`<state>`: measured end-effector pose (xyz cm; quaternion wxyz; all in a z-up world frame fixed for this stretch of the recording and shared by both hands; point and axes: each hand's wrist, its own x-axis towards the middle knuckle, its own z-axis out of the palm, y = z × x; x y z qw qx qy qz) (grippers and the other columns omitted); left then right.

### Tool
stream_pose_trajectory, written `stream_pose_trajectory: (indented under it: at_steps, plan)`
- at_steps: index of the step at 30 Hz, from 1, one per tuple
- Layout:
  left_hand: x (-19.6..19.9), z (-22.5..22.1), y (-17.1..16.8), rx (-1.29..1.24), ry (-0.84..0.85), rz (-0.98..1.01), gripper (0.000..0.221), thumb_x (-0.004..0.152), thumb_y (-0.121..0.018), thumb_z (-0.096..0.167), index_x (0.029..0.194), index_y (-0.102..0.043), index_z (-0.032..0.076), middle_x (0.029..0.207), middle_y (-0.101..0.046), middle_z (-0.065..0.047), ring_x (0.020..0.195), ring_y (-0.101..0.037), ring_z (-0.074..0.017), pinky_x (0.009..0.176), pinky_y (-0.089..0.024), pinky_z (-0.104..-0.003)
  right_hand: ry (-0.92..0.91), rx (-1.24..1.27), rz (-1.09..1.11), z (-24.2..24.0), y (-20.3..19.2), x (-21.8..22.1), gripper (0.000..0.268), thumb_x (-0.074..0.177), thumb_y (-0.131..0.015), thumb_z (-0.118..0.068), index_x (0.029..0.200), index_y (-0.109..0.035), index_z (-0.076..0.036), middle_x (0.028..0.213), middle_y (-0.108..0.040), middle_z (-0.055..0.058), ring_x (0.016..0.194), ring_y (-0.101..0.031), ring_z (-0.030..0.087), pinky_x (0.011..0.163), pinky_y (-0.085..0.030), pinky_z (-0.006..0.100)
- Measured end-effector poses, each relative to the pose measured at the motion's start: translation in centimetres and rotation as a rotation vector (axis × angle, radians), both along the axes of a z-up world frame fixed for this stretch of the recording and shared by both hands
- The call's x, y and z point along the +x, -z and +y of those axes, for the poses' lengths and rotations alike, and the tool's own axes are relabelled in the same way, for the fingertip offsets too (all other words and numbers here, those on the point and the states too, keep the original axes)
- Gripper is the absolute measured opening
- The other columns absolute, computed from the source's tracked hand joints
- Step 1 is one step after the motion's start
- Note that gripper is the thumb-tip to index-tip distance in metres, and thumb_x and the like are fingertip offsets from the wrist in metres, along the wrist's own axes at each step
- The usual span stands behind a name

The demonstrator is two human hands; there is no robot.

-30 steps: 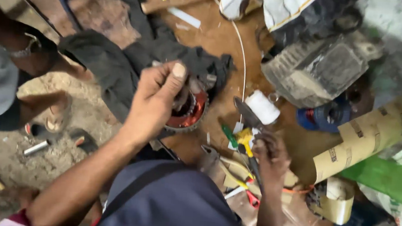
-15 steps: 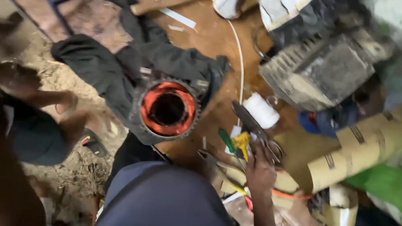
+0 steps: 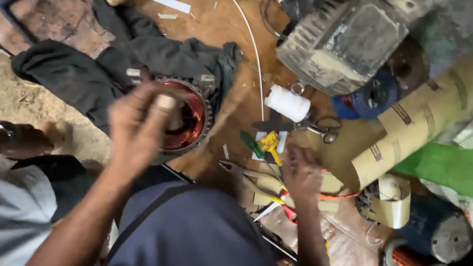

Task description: The person works on an electric motor stator with copper windings resting on a cloth on the workbench. They brush the stator slots with a yellow-handled brush, tap and press the windings with a mallet and by hand, and reposition the copper wires around the stator.

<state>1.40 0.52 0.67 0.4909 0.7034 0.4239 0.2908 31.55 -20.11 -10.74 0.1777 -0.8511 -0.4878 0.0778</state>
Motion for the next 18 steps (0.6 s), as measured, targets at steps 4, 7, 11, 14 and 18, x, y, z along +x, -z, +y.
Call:
stream_pose_trajectory:
  at_steps: [4, 7, 11, 14, 18]
  plan:
    - [-2.5, -0.1, 0.2, -0.095, -0.18, -0.522, 0.03, 0.119, -0.055, 0.024, 0.11, -0.063, -0.004, 0.082, -0.061, -0.004, 0.068, -0.052, -0.0084, 0.067, -0.045, -0.024, -0.158, 0.067, -0.014, -1.0, 0.3, -2.9, 0.033, 0.085, -0.077, -0.028, 0.114, -0.07, -0.011, 0.107, -0.069, 0.014, 0.089, -0.07, 0.037, 0.075, -0.055, 0.047]
    - [-3.7, -0.3, 0.4, -0.101, -0.23, -0.596, 0.033, 0.12, -0.054, 0.027, 0.109, -0.062, -0.003, 0.08, -0.059, -0.004, 0.066, -0.049, -0.0078, 0.065, -0.043, -0.023, -0.18, 0.074, 0.079, -1.4, 1.4, -3.4, 0.027, 0.089, -0.077, -0.029, 0.11, -0.071, -0.014, 0.104, -0.071, 0.011, 0.091, -0.072, 0.035, 0.077, -0.056, 0.045]
    - [-3.8, -0.6, 0.6, -0.163, -0.313, -0.62, 0.034, 0.117, -0.055, 0.031, 0.112, -0.062, -0.001, 0.077, -0.057, -0.004, 0.064, -0.048, -0.0079, 0.061, -0.038, -0.023, -0.064, -0.037, 0.046, 0.0, 1.6, -2.7, 0.03, 0.09, -0.078, -0.035, 0.106, -0.07, -0.011, 0.102, -0.072, 0.011, 0.089, -0.072, 0.035, 0.074, -0.056, 0.047]
    - [-4.4, -1.0, 0.0, -0.2, -0.355, -0.625, 0.034, 0.115, -0.055, 0.033, 0.113, -0.063, -0.001, 0.077, -0.057, -0.003, 0.066, -0.048, -0.0087, 0.062, -0.039, -0.024, 0.025, -0.264, -0.1, 2.6, -0.4, -4.2, 0.048, 0.081, -0.082, -0.045, 0.105, -0.064, -0.007, 0.104, -0.07, 0.013, 0.087, -0.071, 0.04, 0.072, -0.054, 0.053]
    - [-5.2, -0.9, -1.1, -0.229, -0.288, -0.676, 0.036, 0.114, -0.055, 0.034, 0.114, -0.063, -0.001, 0.08, -0.058, -0.005, 0.069, -0.052, -0.0109, 0.063, -0.043, -0.026, 0.078, -0.425, -0.126, 3.0, 0.2, -4.5, 0.06, 0.077, -0.084, -0.05, 0.111, -0.057, -0.008, 0.108, -0.069, 0.014, 0.089, -0.07, 0.042, 0.074, -0.054, 0.056]
